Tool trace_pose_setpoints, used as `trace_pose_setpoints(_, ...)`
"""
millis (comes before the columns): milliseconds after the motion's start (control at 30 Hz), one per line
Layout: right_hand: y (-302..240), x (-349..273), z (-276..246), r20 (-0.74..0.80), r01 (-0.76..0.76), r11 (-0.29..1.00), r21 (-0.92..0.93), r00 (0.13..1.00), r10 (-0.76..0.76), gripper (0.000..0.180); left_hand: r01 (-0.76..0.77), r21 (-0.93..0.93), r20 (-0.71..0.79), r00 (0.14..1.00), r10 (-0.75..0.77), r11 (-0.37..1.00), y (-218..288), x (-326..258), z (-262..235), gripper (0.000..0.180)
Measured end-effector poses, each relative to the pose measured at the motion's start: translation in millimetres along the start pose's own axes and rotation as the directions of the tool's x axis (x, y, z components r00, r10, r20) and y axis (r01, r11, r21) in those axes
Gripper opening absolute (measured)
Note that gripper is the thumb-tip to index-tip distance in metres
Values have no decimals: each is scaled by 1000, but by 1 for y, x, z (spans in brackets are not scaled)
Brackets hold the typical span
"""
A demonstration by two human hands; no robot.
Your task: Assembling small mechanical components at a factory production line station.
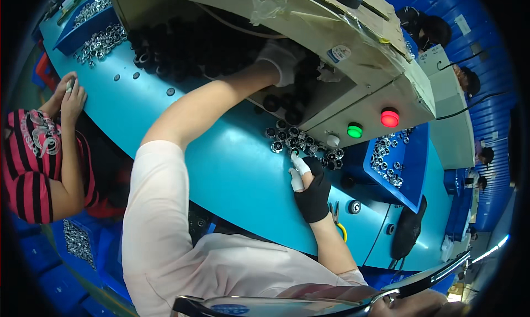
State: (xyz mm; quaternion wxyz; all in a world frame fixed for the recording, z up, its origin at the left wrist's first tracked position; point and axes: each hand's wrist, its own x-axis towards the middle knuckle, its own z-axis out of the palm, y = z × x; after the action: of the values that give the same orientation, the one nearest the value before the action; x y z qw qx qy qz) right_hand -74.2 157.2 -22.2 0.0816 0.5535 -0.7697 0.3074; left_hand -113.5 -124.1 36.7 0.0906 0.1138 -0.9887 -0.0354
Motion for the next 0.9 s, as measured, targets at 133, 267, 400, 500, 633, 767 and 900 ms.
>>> trace_pose_setpoints(133,-8,2,-1,10,-36,996,83,999,35,51,133,39,-115,985,-128,990,-40,-6,28,38)
trace_pose_setpoints(267,-5,1,0,-48,-59,987,148,997,67,54,35,-107,-264,963,-62,994,-8,21,-11,44)
trace_pose_setpoints(400,3,-8,2,80,-181,926,330,983,164,55,-113,-163,-308,950,59,980,-8,56,11,44)
trace_pose_setpoints(500,-5,2,2,26,-89,901,426,996,86,56,-92,-120,-223,973,63,989,-35,53,32,44)
trace_pose_setpoints(633,9,-2,8,11,-74,939,337,997,75,58,-105,-76,-171,981,91,992,-36,68,47,44)
trace_pose_setpoints(767,-1,-6,-3,-11,-126,930,346,990,139,56,-115,-54,-154,982,106,992,-26,74,38,45)
trace_pose_setpoints(900,-4,-7,-7,4,-154,915,374,986,164,57,-120,-46,-142,984,112,992,-24,76,48,45)
